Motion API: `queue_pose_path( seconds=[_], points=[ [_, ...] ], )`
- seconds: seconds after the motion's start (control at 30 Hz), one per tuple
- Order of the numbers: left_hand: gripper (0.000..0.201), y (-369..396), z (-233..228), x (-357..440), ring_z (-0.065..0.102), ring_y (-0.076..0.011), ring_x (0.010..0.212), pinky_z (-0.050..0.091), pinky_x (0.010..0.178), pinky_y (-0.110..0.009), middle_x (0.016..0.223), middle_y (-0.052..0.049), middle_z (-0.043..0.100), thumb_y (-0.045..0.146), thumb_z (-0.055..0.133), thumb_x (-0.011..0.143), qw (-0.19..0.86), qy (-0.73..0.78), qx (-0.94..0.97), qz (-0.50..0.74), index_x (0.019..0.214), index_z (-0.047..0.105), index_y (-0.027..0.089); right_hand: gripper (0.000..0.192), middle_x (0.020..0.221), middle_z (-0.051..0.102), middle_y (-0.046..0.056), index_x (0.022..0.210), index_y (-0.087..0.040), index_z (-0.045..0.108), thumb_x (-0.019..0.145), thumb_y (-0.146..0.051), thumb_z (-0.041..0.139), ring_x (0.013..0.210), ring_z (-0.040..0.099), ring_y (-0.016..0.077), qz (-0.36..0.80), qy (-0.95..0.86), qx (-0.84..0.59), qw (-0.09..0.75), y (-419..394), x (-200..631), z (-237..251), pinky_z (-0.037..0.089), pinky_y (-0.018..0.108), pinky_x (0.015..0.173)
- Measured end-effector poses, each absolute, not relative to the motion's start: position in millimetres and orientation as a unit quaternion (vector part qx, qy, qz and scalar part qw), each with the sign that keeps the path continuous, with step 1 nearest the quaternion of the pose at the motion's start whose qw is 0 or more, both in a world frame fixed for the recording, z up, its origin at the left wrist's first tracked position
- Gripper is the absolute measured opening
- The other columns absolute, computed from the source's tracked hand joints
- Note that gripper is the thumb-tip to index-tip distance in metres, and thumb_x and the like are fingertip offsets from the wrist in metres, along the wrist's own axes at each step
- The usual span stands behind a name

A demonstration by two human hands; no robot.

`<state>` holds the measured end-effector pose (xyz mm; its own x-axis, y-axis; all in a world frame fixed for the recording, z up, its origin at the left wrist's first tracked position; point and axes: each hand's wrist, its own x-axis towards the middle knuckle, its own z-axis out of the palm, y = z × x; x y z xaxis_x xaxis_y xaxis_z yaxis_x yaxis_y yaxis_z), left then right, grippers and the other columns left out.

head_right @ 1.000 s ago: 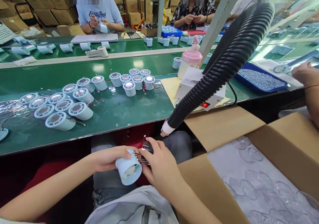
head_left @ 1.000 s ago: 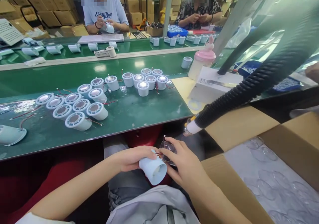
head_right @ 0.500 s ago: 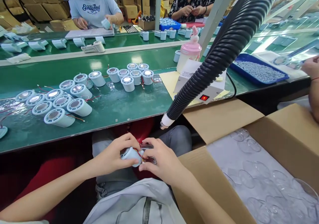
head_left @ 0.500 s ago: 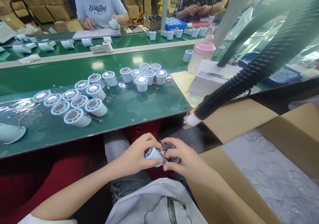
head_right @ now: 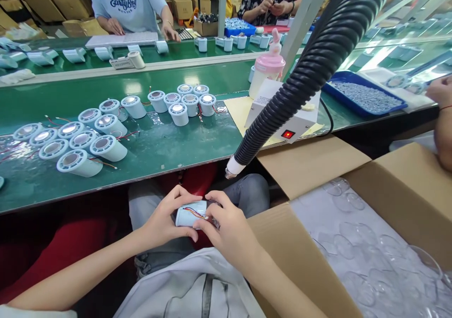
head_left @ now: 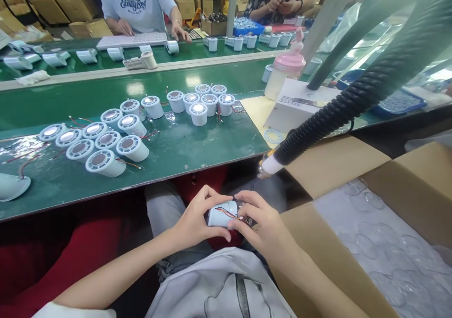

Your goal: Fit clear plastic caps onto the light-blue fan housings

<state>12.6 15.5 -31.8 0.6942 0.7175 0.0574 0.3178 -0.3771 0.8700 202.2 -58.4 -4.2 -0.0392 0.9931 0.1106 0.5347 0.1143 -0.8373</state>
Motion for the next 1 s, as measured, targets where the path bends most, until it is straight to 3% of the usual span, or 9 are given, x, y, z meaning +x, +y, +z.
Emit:
queue_pose_path(
  seconds=[0.13, 0.27, 0.33, 0.43, 0.5, 0.57, 0.67, 0.83, 1.0],
  points=[
    [0.072, 20.2, -39.0, 11.0, 0.054, -0.0220, 0.094, 0.051, 0.084, -0.038, 0.102, -0.007, 0.050, 0.052, 0.081, 0.057, 0.429, 0.274, 0.829, 0.230, 0.122, 0.061, 0.026, 0.023, 0.101, 0.065, 0.009, 0.065, -0.019, 0.063, 0.086, -0.022, 0.056, 0.084, 0.066, 0.0197, 0.340, -0.632, -0.579, 0.388, -57.4, 201.1, -4.7, 0.054, 0.024, 0.056],
    [0.070, 22.8, -35.1, 12.0, 0.055, -0.0255, 0.112, 0.045, 0.099, -0.041, 0.119, -0.010, 0.056, 0.042, 0.080, 0.065, 0.486, 0.226, 0.824, 0.183, 0.128, 0.055, 0.027, 0.026, 0.091, 0.070, 0.009, 0.054, -0.018, 0.061, 0.079, -0.026, 0.066, 0.079, 0.069, 0.0208, 0.404, -0.543, -0.589, 0.441, -52.3, 206.6, -4.1, 0.059, 0.027, 0.061],
    [0.068, 21.3, -30.2, 13.4, 0.056, -0.0254, 0.113, 0.047, 0.098, -0.040, 0.124, -0.010, 0.058, 0.037, 0.080, 0.067, 0.552, 0.242, 0.780, 0.165, 0.128, 0.053, 0.026, 0.027, 0.088, 0.072, 0.009, 0.053, -0.019, 0.063, 0.076, -0.029, 0.070, 0.082, 0.071, 0.0234, 0.436, -0.509, -0.581, 0.461, -50.5, 211.5, -4.5, 0.060, 0.030, 0.065],
    [0.067, 16.5, -24.7, 14.3, 0.060, -0.0240, 0.110, 0.052, 0.091, -0.037, 0.130, -0.010, 0.056, 0.031, 0.080, 0.066, 0.676, 0.290, 0.655, 0.170, 0.126, 0.052, 0.023, 0.010, 0.106, 0.072, 0.010, 0.075, -0.021, 0.074, 0.071, -0.030, 0.077, 0.100, 0.068, 0.0281, 0.443, -0.562, -0.543, 0.438, -52.0, 219.5, -4.5, 0.059, 0.038, 0.082],
    [0.065, 12.9, -22.5, 13.7, 0.061, -0.0226, 0.106, 0.053, 0.088, -0.036, 0.130, -0.010, 0.057, 0.029, 0.081, 0.066, 0.739, 0.308, 0.571, 0.181, 0.124, 0.052, 0.023, 0.028, 0.125, 0.064, 0.010, 0.098, -0.024, 0.074, 0.071, -0.025, 0.078, 0.113, 0.062, 0.0289, 0.401, -0.643, -0.521, 0.392, -56.0, 223.6, -4.2, 0.054, 0.041, 0.093],
    [0.064, 10.2, -19.9, 12.7, 0.064, -0.0219, 0.099, 0.056, 0.080, -0.034, 0.125, -0.009, 0.060, 0.029, 0.081, 0.066, 0.778, 0.309, 0.517, 0.179, 0.123, 0.052, 0.024, 0.036, 0.132, 0.059, 0.011, 0.110, -0.025, 0.069, 0.075, -0.020, 0.075, 0.120, 0.057, 0.0274, 0.348, -0.700, -0.507, 0.364, -60.5, 226.2, -4.3, 0.050, 0.041, 0.099],
    [0.068, 9.5, -12.5, 11.0, 0.065, -0.0238, 0.097, 0.057, 0.077, -0.034, 0.127, -0.010, 0.059, 0.031, 0.082, 0.065, 0.773, 0.304, 0.532, 0.168, 0.126, 0.053, 0.025, 0.034, 0.130, 0.060, 0.012, 0.112, -0.023, 0.063, 0.079, -0.021, 0.072, 0.121, 0.056, 0.0260, 0.319, -0.721, -0.497, 0.361, -65.4, 228.7, -5.3, 0.049, 0.038, 0.100],
    [0.074, 11.2, 3.6, 6.4, 0.057, -0.0295, 0.119, 0.050, 0.097, -0.040, 0.137, -0.010, 0.054, 0.025, 0.084, 0.062, 0.703, 0.274, 0.631, 0.179, 0.130, 0.054, 0.027, 0.044, 0.133, 0.058, 0.008, 0.119, -0.026, 0.054, 0.079, -0.025, 0.073, 0.122, 0.055, 0.0238, 0.391, -0.686, -0.491, 0.368, -68.5, 232.9, -3.6, 0.050, 0.035, 0.099],
    [0.080, 13.0, -0.8, 7.2, 0.054, -0.0279, 0.124, 0.045, 0.103, -0.042, 0.139, -0.011, 0.052, 0.018, 0.083, 0.062, 0.758, 0.268, 0.565, 0.185, 0.134, 0.049, 0.028, 0.044, 0.133, 0.057, 0.007, 0.118, -0.028, 0.054, 0.079, -0.024, 0.074, 0.123, 0.054, 0.0246, 0.455, -0.635, -0.489, 0.387, -68.8, 231.1, -7.3, 0.052, 0.036, 0.097]
  ],
)
